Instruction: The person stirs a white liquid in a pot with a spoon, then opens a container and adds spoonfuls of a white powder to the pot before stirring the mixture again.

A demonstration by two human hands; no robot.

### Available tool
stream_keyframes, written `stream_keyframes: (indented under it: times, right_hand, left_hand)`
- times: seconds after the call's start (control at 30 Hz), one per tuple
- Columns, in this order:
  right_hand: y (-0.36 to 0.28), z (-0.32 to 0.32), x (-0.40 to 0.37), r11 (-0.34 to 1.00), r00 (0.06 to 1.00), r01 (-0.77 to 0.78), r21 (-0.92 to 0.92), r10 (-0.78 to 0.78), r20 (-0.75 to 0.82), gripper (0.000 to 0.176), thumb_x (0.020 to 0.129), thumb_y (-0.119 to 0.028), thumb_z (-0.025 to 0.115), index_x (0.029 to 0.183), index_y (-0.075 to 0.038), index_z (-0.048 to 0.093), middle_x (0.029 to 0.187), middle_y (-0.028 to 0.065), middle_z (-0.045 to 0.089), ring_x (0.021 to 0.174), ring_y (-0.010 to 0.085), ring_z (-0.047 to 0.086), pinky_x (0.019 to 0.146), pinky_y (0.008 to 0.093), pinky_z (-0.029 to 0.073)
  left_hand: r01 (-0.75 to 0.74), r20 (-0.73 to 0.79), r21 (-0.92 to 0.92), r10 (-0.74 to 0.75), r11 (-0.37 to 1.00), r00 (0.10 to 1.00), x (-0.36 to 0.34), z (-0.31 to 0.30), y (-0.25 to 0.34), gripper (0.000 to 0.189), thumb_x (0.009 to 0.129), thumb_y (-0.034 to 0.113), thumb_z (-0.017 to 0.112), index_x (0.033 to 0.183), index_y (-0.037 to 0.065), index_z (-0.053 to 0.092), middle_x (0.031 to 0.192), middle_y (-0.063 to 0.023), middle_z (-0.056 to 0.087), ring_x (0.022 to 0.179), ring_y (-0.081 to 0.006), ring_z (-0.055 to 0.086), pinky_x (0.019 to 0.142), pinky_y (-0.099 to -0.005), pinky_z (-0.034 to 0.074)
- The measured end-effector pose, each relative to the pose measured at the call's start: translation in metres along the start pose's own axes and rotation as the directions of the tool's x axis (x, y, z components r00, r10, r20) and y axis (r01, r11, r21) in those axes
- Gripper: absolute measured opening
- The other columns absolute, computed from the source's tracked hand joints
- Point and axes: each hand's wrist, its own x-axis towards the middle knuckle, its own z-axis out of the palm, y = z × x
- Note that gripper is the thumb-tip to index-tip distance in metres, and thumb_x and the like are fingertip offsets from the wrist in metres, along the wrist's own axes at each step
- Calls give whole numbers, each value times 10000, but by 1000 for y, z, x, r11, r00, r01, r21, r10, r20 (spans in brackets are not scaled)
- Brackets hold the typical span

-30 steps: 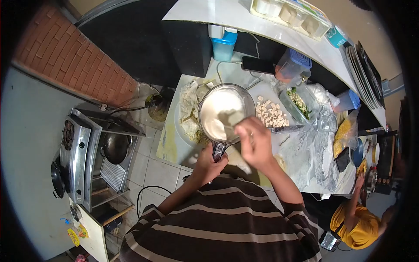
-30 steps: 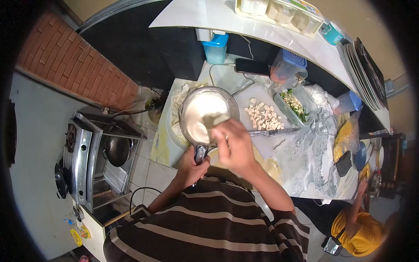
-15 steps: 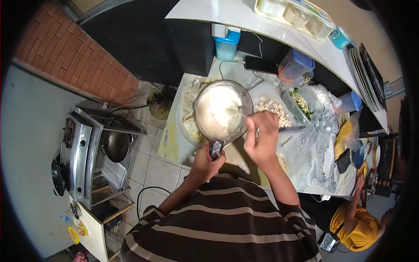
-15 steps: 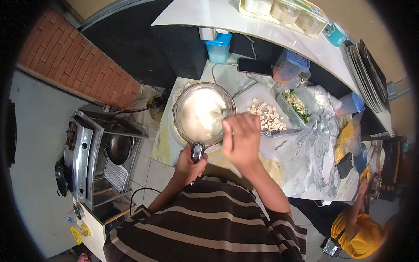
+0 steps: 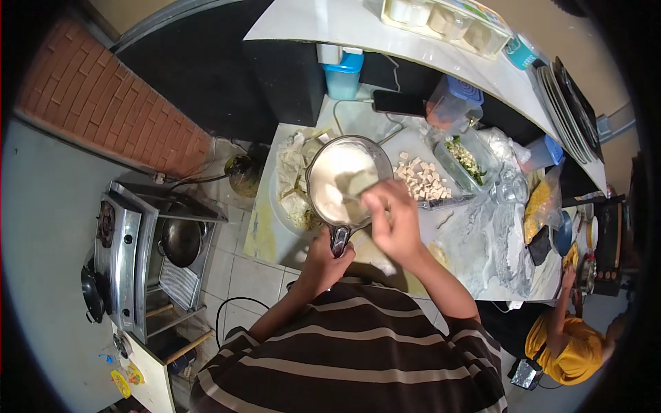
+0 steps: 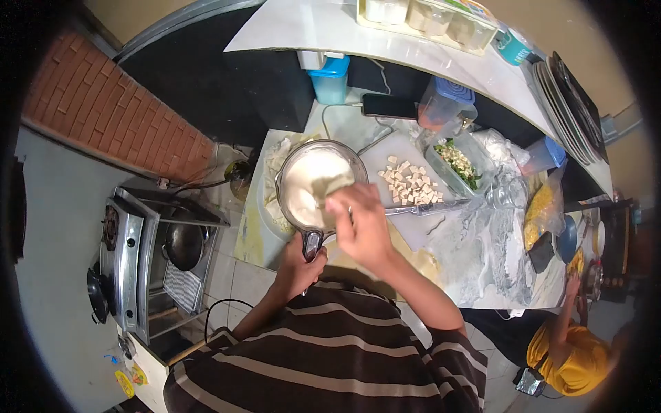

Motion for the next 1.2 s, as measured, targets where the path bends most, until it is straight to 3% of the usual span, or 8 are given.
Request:
stream_keyframes:
  times: [0.13, 0.2, 0.33, 0.47, 0.73, 0.87, 1.03, 1.2]
  right_hand:
    - [4, -14, 18, 941, 977, 117, -317, -166, -133, 59, 866, -51, 577, 819, -32, 607, 785, 115, 614, 760, 305, 560, 804, 408, 375]
    - [-3, -18, 3, 918, 991, -85, -387, 38, -127, 88, 883, -62, 565, 812, -39, 609, 761, 112, 609, 741, 297, 559, 815, 398, 365]
    - [-7, -10, -6, 992, 993, -112, -53, 110, -45, 97, 886, -61, 556, 808, -38, 610, 751, 116, 603, 733, 289, 557, 831, 403, 363]
    - [-3, -21, 5, 912, 976, 24, -409, -110, -190, 67, 865, -55, 589, 809, -19, 599, 764, 119, 608, 753, 303, 559, 810, 401, 385]
    - [-2, -12, 2, 995, 983, -79, -62, 68, -169, 96, 890, -68, 595, 836, 8, 617, 780, 142, 627, 734, 325, 563, 788, 415, 404]
    - [-17, -20, -14, 917, 987, -69, -392, 4, -163, 92, 885, -57, 576, 808, -23, 613, 763, 128, 623, 722, 316, 561, 804, 411, 401]
    - [-15, -12, -14, 1000, 998, -19, -4, 19, -56, 60, 855, -48, 572, 814, -26, 610, 793, 129, 625, 783, 333, 561, 824, 429, 412]
    - [-19, -21, -7, 937, 984, 54, -344, -108, -140, 61, 859, -59, 582, 823, -13, 601, 799, 139, 615, 788, 329, 561, 818, 434, 415]
  left_hand:
    - [262, 170, -144, -237, 954, 957, -1, -17, 35, 296, 781, 123, 680, 963, -28, 502, 715, -181, 610, 623, -321, 627, 600, -424, 490]
    - [11, 81, -93, -4, 996, 997, -3, -8, 21, 230, 870, 99, 641, 994, 13, 466, 615, -36, 548, 458, -104, 523, 404, -279, 429]
    - [32, 95, -93, -24, 995, 995, -4, 0, 16, 229, 867, 100, 642, 993, 17, 470, 613, -36, 548, 468, -107, 534, 410, -285, 434]
    - [43, 112, -107, -31, 993, 993, -4, -6, 22, 232, 865, 102, 645, 982, 10, 466, 611, -36, 548, 453, -108, 525, 408, -281, 429]
    - [-5, 68, -3, 6, 1000, 998, -5, -1, 15, 232, 862, 93, 649, 977, 3, 469, 602, -30, 543, 444, -108, 515, 406, -278, 427]
    - [-47, 67, -36, 49, 998, 997, -6, -4, 3, 234, 861, 84, 652, 990, 4, 474, 605, -32, 546, 448, -109, 521, 406, -280, 433]
    - [-34, 83, -40, 37, 999, 996, -9, -1, 6, 219, 865, 66, 638, 997, 3, 475, 616, -34, 546, 461, -105, 524, 403, -278, 429]
    - [87, 134, -182, -64, 979, 989, -13, -13, 29, 196, 870, 56, 624, 979, 2, 469, 616, -30, 536, 462, -100, 518, 400, -271, 421]
